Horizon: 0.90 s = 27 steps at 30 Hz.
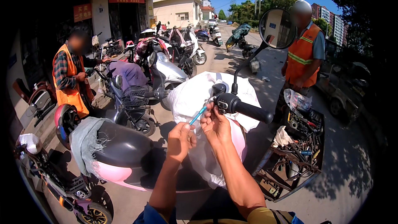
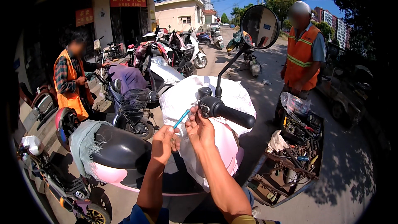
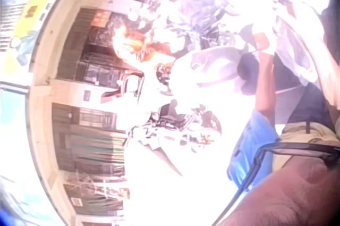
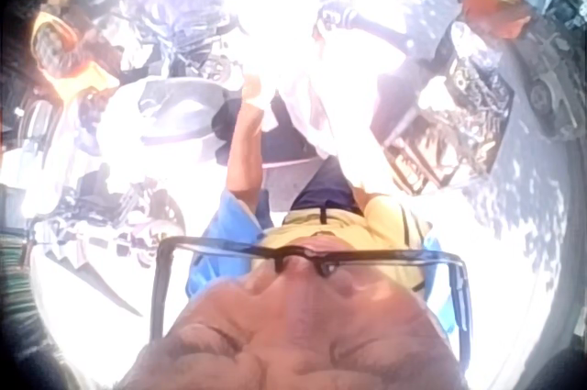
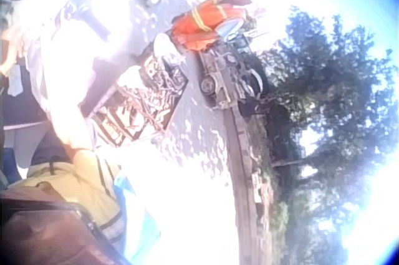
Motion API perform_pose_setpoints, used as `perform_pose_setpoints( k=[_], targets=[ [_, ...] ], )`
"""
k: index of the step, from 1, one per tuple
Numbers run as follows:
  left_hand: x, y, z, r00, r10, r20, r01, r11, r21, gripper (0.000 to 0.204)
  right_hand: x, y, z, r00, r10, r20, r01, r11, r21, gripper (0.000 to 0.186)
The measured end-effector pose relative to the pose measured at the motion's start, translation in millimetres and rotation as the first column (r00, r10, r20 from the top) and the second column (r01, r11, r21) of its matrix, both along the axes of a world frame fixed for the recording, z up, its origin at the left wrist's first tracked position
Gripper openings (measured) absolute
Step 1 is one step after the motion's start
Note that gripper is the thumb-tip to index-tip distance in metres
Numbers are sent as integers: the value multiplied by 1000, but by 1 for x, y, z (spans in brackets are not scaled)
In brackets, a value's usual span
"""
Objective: The person repairs a pink scooter's handlebar assembly outdoors. They use a screwdriver to loosen and tighten screws on the throttle housing, then use pliers to adjust a cable or clamp. The person repeatedly switches between tools and repositions the handlebar components while working.
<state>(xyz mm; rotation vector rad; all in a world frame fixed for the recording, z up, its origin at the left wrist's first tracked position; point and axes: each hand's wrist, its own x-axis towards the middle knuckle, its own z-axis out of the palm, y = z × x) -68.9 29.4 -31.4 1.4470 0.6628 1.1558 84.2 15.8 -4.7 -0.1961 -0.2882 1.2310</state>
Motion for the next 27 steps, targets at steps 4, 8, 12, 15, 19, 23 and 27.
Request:
perform_pose_setpoints(
  k=[4,8,12,15,19,23,27],
  targets=[
    [2,-8,7,943,-133,306,189,969,-162,19,3,17,-15,1000,-18,-16,18,1000,-17,14],
    [6,6,8,894,-238,381,287,955,-78,14,8,22,-25,998,59,25,-58,998,-29,15],
    [17,40,20,864,-337,374,378,925,-40,12,-3,7,-9,997,-23,70,21,999,39,19],
    [53,27,53,978,-137,155,111,980,165,14,-6,6,-1,999,-51,-16,50,999,-19,25],
    [72,41,64,999,-9,-32,16,977,212,21,-8,12,-4,997,-66,-43,65,998,-9,16],
    [79,38,74,960,174,-219,-78,918,390,22,-6,20,-7,991,-134,-14,132,988,-84,18],
    [80,46,67,901,406,-151,-190,684,704,16,-14,3,3,996,-87,-3,87,995,-52,26]
  ],
)
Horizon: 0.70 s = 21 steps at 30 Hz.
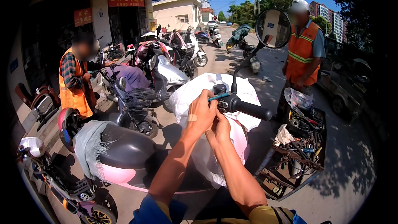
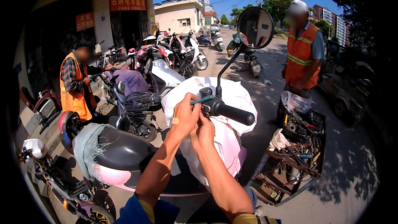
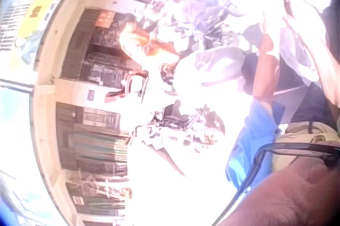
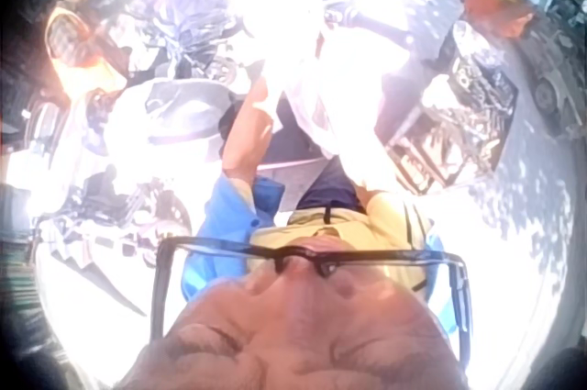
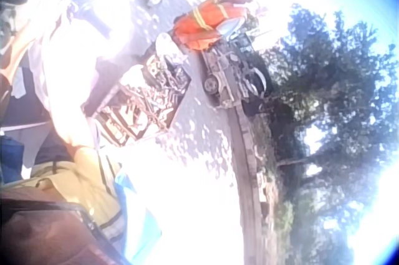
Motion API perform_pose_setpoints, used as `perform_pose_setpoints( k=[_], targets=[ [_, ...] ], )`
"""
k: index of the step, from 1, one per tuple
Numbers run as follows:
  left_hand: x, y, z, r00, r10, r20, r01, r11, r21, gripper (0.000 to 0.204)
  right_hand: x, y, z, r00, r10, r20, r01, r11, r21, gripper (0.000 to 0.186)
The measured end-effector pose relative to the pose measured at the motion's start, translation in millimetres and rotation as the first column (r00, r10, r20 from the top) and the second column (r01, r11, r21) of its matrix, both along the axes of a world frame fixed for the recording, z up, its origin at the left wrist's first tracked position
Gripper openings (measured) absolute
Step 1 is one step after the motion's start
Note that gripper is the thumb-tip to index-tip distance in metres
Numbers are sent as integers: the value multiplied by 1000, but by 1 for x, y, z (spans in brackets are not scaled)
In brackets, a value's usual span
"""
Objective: The person repairs a pink scooter's handlebar assembly outdoors. They use a screwdriver to loosen and tighten screws on the throttle housing, then use pliers to adjust a cable or clamp. The person repeatedly switches between tools and repositions the handlebar components while working.
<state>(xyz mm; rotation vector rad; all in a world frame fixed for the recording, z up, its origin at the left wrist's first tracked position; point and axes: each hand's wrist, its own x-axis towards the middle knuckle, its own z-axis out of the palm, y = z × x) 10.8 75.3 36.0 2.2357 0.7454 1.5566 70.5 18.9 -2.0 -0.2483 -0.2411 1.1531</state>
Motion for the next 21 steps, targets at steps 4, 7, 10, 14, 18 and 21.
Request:
perform_pose_setpoints(
  k=[4,7,10,14,18,21],
  targets=[
    [5,-1,2,997,63,-33,-58,989,138,14,4,-3,-2,999,33,-6,-33,999,21,28],
    [7,2,3,993,34,-111,-29,998,49,17,11,8,-15,1000,11,-3,-11,1000,6,29],
    [4,3,7,987,-83,-139,51,975,-218,21,16,21,-28,1000,23,-14,-22,999,36,29],
    [-1,6,-3,986,-118,114,148,939,-310,24,-4,4,1,999,15,-29,-15,1000,-1,24],
    [-3,-3,3,985,-171,-11,166,968,-186,15,8,7,-9,999,24,-42,-24,1000,2,20],
    [-2,2,2,999,-27,-47,32,993,110,13,2,11,-4,998,-33,-49,32,999,-26,20]
  ],
)
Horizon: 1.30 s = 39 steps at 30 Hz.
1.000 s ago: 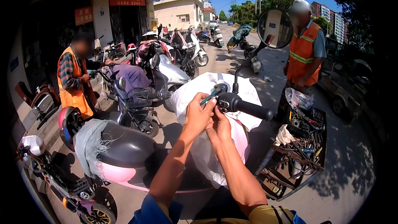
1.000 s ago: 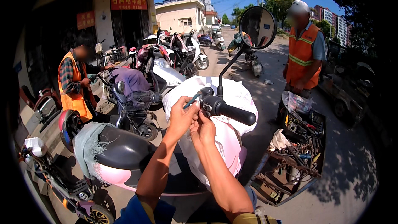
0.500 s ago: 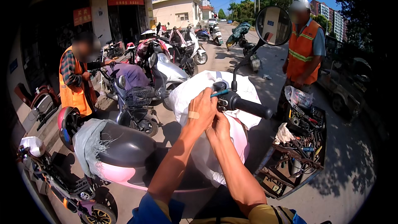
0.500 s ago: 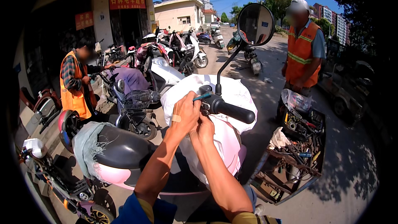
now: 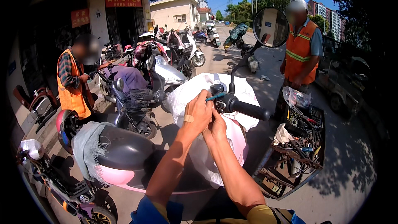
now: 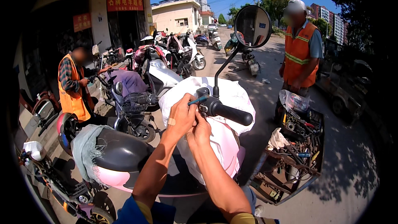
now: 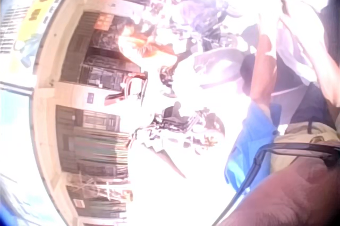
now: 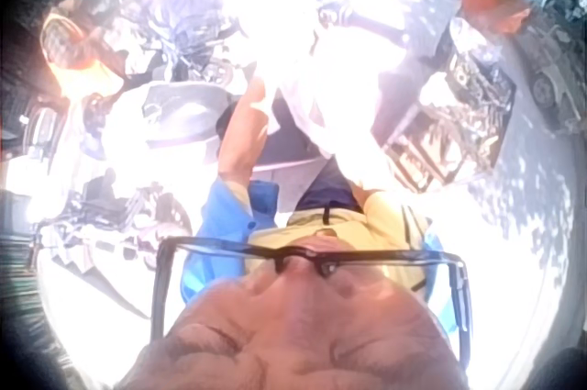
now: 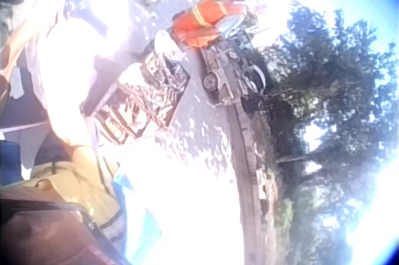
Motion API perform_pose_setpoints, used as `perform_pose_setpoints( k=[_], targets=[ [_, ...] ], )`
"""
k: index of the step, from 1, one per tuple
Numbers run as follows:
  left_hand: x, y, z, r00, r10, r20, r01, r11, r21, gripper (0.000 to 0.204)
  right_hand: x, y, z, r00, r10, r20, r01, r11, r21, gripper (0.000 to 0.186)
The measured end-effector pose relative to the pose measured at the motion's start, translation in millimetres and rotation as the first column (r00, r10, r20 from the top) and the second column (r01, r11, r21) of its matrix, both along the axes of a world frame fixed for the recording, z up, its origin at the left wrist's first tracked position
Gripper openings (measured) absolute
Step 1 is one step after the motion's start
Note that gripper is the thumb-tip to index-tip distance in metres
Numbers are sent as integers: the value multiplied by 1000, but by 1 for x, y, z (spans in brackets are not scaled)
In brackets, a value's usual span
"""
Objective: The person repairs a pink scooter's handlebar assembly outdoors. They use a screwdriver to loosen and tighten screws on the throttle housing, then use pliers to adjust a cable or clamp. The person repeatedly switches between tools and repositions the handlebar components while working.
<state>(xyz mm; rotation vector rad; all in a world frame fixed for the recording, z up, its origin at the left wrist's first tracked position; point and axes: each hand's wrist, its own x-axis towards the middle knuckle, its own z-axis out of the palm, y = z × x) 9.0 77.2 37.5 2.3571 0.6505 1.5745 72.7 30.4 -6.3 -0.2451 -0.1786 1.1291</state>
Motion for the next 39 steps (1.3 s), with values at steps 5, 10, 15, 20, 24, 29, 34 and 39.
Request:
perform_pose_setpoints(
  k=[5,10,15,20,24,29,34,39],
  targets=[
    [1,-1,7,993,91,-74,-88,995,37,14,-6,-1,7,999,-33,-10,33,999,-42,18],
    [0,9,12,994,-45,-103,3,929,-370,20,-3,-14,7,999,39,9,-40,994,98,13],
    [-1,-1,4,956,-250,155,292,867,-403,21,-1,1,-2,999,-15,42,15,1000,1,11],
    [1,6,-1,998,-61,-22,59,996,-71,16,-5,-9,6,998,-47,40,48,999,-21,18],
    [3,-3,5,992,109,-58,-105,992,69,16,-11,-20,22,999,-28,-25,28,1000,-6,21],
    [1,-1,5,998,-62,-4,58,949,-311,20,3,4,-2,1000,-10,20,9,998,56,15],
    [-51,-32,7,985,-152,85,174,840,-513,20,-2,3,2,995,91,48,-92,996,1,9],
    [-66,-36,-13,983,166,-81,-175,975,-134,18,-11,-8,8,981,120,152,-125,992,21,5]
  ],
)
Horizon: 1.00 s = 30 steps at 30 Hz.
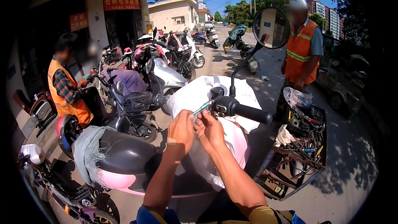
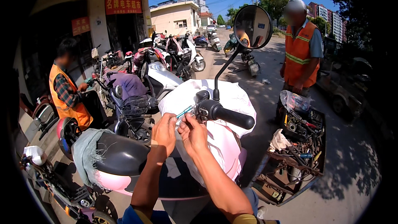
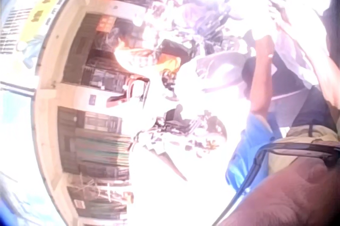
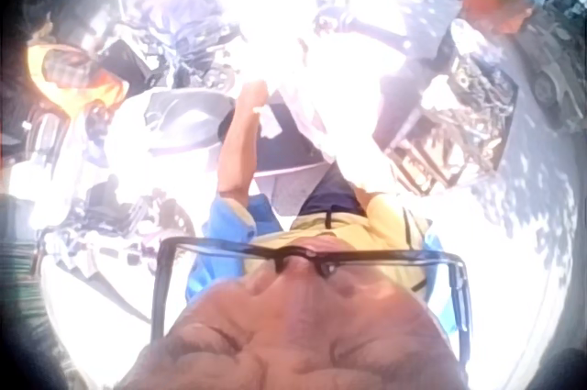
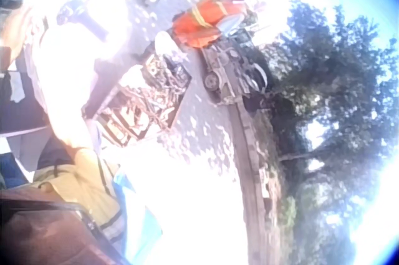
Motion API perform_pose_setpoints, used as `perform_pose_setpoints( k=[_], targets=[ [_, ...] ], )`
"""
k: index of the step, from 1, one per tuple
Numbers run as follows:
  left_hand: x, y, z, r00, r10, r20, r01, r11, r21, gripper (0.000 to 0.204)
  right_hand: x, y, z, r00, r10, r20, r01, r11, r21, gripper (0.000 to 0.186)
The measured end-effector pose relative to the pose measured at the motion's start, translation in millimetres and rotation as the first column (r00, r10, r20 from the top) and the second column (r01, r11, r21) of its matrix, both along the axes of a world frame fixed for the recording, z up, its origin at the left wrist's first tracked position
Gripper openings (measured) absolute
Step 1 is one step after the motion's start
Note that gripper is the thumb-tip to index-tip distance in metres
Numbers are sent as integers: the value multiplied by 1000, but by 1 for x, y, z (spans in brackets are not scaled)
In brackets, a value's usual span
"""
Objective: The person repairs a pink scooter's handlebar assembly outdoors. They use a screwdriver to loosen and tighten screws on the throttle housing, then use pliers to adjust a cable or clamp. The person repeatedly switches between tools and repositions the handlebar components while working.
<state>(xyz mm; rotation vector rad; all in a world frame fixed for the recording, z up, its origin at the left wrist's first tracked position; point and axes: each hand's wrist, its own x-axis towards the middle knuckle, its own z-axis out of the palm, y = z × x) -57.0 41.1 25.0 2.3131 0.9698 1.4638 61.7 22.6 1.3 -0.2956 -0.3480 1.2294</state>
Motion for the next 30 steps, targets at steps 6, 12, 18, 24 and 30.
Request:
perform_pose_setpoints(
  k=[6,12,18,24,30],
  targets=[
    [12,-6,3,989,92,-113,-76,987,140,13,8,2,-9,999,-13,-44,16,997,78,10],
    [11,-10,12,956,225,-188,-104,859,502,13,9,-6,3,998,0,-66,5,997,82,17],
    [15,0,13,978,132,-161,-44,888,459,14,9,0,2,1000,-16,22,14,995,97,23],
    [8,7,34,805,-317,501,590,520,-618,18,1,-3,15,996,-68,59,64,996,53,31],
    [3,-13,29,915,-349,201,400,840,-366,30,-5,8,16,988,-113,-101,118,992,46,33]
  ],
)
